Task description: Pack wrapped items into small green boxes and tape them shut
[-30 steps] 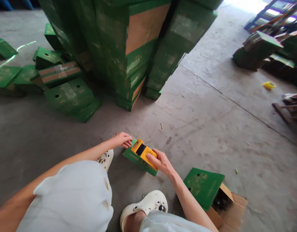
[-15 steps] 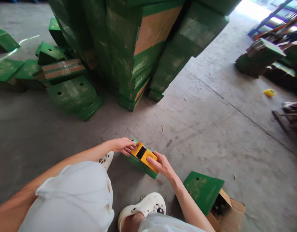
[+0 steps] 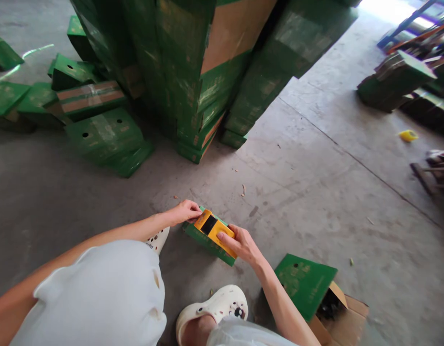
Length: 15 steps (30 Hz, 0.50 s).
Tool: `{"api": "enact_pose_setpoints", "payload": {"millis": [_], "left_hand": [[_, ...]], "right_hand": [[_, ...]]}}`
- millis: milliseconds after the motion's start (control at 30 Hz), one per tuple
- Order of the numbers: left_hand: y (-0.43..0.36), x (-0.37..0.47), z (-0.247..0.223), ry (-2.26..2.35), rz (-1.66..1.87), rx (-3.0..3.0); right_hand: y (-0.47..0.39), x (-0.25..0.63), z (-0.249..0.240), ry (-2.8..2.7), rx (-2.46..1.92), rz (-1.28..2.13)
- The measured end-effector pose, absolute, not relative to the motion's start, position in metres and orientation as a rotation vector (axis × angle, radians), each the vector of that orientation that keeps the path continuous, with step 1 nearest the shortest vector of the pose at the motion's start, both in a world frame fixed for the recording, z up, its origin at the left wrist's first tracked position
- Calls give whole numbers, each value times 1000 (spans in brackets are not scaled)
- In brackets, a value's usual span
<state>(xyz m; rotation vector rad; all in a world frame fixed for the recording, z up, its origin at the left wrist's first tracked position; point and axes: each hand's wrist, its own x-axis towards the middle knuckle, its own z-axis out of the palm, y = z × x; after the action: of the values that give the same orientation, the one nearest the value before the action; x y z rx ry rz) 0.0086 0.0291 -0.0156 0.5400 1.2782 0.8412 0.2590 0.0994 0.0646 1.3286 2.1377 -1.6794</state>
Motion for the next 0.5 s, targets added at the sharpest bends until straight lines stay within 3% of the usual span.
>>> {"api": "enact_pose_setpoints", "payload": {"millis": [267, 500], "left_hand": [[15, -66, -19, 1643, 959, 718], [-5, -90, -29, 1648, 991, 813]], "right_hand": [[104, 292, 72, 2140, 1386, -1493], [101, 301, 71, 2208, 1376, -1325]]}}
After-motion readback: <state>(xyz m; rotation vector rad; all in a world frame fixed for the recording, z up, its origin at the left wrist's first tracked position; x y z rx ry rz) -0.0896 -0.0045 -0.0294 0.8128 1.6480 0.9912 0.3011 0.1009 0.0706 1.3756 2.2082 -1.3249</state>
